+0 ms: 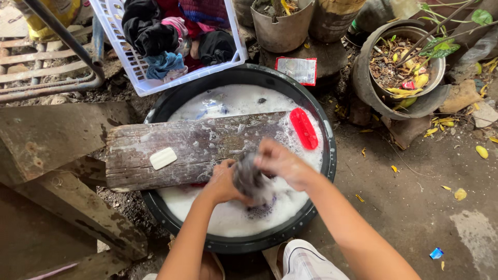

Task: The person washes clothes in a basin of soapy water by scrubbing garments against a wooden washboard with a brush and by hand, then wringing them out.

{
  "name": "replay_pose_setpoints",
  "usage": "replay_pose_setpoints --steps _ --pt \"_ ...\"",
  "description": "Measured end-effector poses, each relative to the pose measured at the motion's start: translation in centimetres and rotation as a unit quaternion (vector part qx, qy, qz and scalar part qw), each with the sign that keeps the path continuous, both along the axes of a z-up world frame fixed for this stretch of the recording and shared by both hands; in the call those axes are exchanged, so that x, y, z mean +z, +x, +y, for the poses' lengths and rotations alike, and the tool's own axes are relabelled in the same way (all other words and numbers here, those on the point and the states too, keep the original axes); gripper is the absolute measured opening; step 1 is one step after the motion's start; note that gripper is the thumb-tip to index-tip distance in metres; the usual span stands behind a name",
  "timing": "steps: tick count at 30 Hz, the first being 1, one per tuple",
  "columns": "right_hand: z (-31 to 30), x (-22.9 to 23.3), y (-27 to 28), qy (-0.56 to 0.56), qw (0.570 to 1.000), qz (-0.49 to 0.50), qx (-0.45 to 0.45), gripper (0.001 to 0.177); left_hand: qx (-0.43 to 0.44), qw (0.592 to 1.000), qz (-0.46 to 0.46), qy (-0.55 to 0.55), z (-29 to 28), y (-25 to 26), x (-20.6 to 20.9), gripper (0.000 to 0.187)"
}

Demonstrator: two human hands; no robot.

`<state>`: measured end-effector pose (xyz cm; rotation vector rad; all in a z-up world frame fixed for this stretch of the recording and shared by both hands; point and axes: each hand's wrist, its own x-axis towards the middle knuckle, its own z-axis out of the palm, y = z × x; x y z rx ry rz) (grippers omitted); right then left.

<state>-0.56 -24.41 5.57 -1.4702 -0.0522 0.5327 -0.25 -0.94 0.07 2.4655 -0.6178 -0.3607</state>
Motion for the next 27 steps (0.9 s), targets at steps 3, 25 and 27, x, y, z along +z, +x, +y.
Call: replay_pose_setpoints --steps 3,25,27 --pt "0.4 6.8 0.3 0.242 0.966 0.058 -0.063 0.007 0.133 0.942 0.256 -0.168 -1.1 1.5 2.2 0.038" --pt "5.6 10.4 4.9 0.473 0.836 0.171 -0.219 0.037 0.089 0.905 -0.25 -0.332 -6.8 0.7 17.0 0.08" --pt "6.6 11.6 4.8 0.45 0.844 0.148 -0.252 0.033 0.101 0.769 -0.074 -0.627 -7.6 0.5 16.9 0.049"
